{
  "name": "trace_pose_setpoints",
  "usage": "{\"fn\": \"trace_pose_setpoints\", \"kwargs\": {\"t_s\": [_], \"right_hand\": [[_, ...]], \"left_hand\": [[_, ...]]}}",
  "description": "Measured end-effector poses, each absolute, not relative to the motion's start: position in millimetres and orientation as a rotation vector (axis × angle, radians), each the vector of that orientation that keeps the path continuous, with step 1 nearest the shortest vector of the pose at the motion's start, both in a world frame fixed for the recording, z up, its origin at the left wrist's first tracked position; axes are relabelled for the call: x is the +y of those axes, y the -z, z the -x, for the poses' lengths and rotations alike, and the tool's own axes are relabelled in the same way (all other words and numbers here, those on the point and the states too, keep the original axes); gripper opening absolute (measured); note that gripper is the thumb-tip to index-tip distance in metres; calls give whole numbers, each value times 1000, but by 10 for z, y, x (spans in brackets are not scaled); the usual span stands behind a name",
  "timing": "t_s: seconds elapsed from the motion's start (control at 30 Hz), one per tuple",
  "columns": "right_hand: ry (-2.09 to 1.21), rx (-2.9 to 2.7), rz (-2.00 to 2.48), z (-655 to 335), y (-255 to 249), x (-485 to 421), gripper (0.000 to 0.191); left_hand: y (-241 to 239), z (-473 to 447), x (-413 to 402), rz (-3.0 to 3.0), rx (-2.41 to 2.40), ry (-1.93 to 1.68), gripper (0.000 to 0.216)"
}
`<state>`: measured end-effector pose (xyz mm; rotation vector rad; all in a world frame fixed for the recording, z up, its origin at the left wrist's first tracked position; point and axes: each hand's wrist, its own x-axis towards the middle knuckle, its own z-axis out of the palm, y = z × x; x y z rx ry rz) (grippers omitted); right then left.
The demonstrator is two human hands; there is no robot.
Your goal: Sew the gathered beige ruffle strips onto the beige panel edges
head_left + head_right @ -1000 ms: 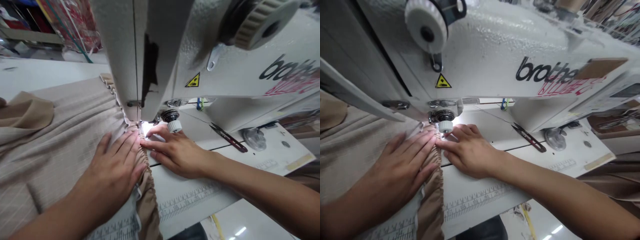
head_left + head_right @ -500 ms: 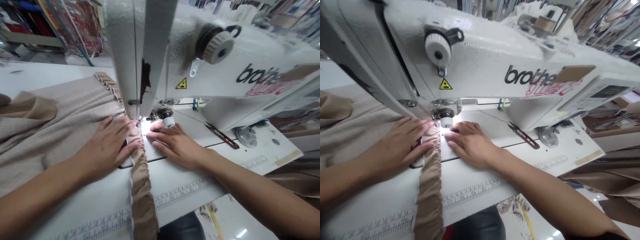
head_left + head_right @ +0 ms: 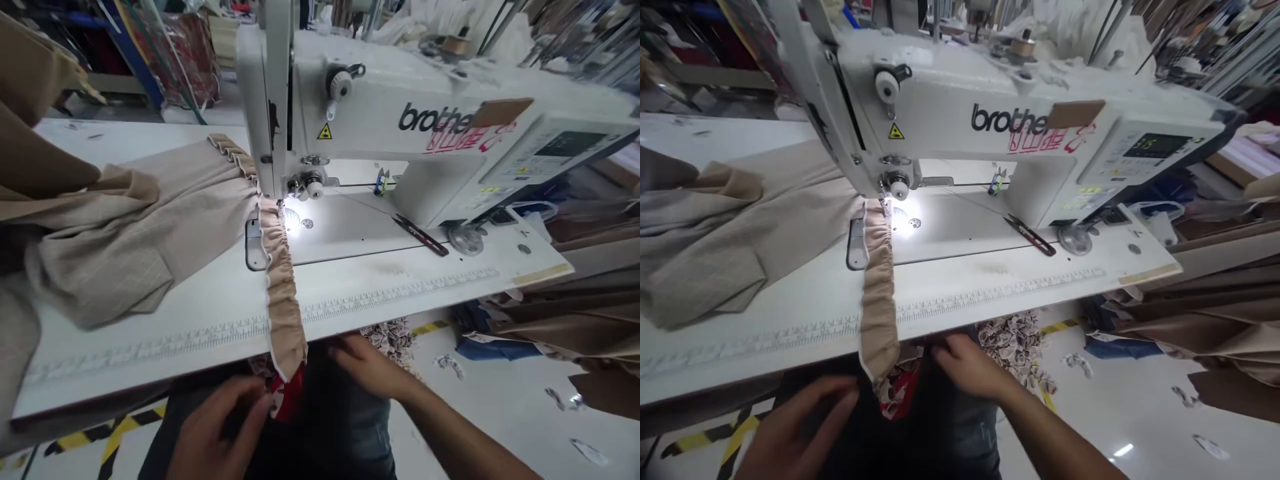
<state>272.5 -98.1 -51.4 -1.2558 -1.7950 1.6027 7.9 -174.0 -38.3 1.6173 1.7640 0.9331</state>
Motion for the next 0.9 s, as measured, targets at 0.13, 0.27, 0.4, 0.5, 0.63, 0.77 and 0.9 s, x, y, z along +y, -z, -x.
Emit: {"fn": "trace_pose_setpoints", "kwargs": {"t_s": [0.13,0.27,0.4,0.5,0.63,0.77,0.9], "right_hand": [[-1608,-1824,1109,-2315,933,-1115,21],[-1682,-1806,1038,-2234,915,-1457,26],[-1850,-1696,1009,-2341,933,-1788,36],[-1954,-1571,1013,-2399,1011,-1913,38],[-1983,-1505,1086,-2395,1111,-1966,30],[-1924,-1604,1156,-2349,1100,-1943,29],[-1747,-1799,1228,-2454,968,-1882,28]], "left_hand": [[505,-477,-1641,-1008,1693,-994,49],[469,-585,-1537,-862,1433,-913,49],[499,-543,-1472,-657,1241,-833,41],[511,-466,-1426,-546,1150,-799,33],[493,-428,-1383,-509,1088,-781,24],[449,-491,-1449,-609,1126,-803,33],[316,-268,-1746,-840,1417,-937,37]]}}
